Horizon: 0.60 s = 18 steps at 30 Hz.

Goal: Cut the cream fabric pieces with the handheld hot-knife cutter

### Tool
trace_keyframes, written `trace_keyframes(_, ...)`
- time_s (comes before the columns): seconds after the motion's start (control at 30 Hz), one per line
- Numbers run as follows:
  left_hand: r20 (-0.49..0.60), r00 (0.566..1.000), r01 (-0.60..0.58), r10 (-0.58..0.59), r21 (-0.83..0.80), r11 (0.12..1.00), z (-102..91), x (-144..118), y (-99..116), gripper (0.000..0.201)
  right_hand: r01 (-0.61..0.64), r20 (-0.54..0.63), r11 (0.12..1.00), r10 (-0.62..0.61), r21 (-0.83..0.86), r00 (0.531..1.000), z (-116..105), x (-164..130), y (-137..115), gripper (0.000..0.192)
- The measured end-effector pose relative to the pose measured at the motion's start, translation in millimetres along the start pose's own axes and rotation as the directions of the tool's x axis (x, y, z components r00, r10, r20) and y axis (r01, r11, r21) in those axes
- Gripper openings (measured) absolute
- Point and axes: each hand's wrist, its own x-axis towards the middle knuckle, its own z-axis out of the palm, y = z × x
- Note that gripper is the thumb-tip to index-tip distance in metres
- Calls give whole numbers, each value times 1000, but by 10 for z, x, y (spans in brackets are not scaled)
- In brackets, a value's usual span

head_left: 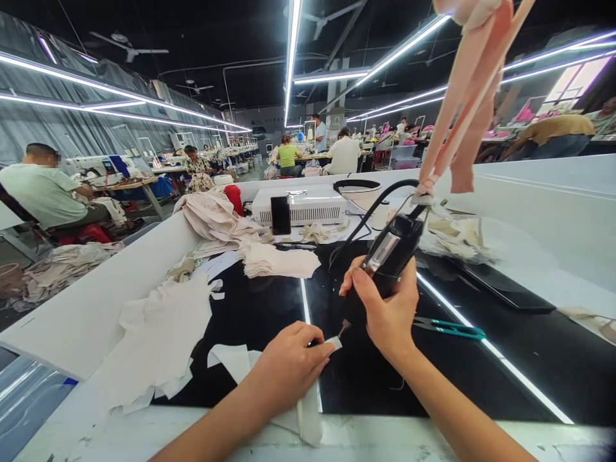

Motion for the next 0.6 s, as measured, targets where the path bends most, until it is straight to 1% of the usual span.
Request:
trace_keyframes(0.33,7,1000,17,-17,-22,1000,-6,-2,0,26,-30,-3,999,29,-39,1000,20,-4,-15,28)
trace_keyframes(0.5,0,1000,13,-13,-22,1000,2,-14,-8,26,-27,-12,999,27,33,1000,-28,-43,-61,29)
trace_keyframes(0.6,-6,1000,13,-13,-17,1000,13,-26,-10,27,-28,0,999,28,46,1000,-52,-78,-74,29)
